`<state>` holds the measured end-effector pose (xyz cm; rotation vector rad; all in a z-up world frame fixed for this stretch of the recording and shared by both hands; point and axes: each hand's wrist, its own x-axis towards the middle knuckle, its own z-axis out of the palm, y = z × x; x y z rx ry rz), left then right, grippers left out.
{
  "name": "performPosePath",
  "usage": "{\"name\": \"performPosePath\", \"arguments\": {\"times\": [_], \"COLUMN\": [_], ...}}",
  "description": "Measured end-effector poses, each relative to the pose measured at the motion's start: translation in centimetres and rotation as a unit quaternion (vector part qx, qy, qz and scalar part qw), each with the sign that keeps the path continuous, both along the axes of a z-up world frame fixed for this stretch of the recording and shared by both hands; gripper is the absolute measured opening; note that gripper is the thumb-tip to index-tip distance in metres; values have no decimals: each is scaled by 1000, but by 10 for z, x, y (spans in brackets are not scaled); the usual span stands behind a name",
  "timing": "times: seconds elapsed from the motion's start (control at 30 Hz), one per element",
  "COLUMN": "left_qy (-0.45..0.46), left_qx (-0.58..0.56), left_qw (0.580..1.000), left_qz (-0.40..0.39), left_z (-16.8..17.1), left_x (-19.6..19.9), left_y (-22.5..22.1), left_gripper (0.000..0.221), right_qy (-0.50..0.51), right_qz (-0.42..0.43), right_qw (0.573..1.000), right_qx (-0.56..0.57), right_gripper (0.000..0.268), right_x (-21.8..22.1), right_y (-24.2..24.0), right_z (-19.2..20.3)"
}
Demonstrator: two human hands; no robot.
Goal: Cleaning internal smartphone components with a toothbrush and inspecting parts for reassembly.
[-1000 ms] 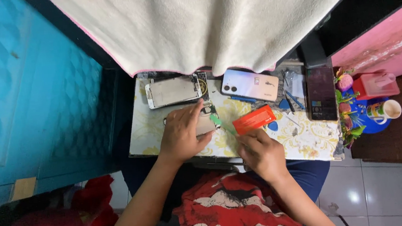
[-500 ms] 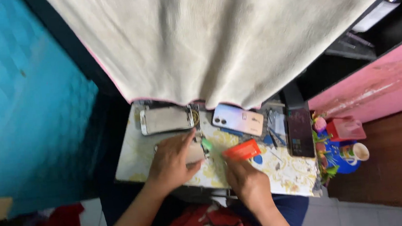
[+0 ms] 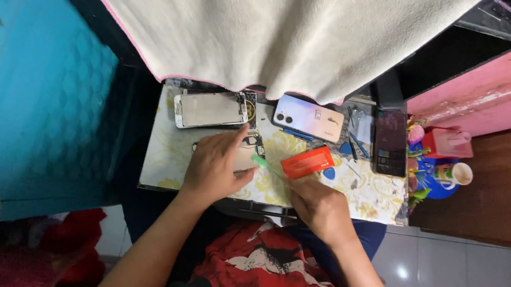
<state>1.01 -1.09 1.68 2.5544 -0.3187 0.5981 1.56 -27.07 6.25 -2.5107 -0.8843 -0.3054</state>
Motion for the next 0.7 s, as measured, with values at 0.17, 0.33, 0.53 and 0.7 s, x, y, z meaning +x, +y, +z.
{"name": "performPosePath", "arguments": {"times": [0.17, 0.33, 0.53, 0.7], "left_qy": [20, 8, 46, 27], "left_qx": [-5, 25, 6, 9], "left_qw": [1000, 1000, 999, 999], "left_qz": [-16, -4, -10, -14], "left_z": [7, 6, 5, 7], "left_x": [0, 2, -1, -1], "left_y": [0, 0, -4, -2], "left_gripper": [88, 92, 91, 91], "right_qy": [-24, -37, -58, 9], "right_qz": [-34, -34, -33, -32], "right_qw": [999, 998, 998, 998], "right_qx": [2, 25, 18, 60], "right_gripper": [17, 5, 8, 18], "right_x": [0, -3, -1, -1], "right_y": [7, 9, 4, 2], "right_z": [-9, 1, -10, 3]}}
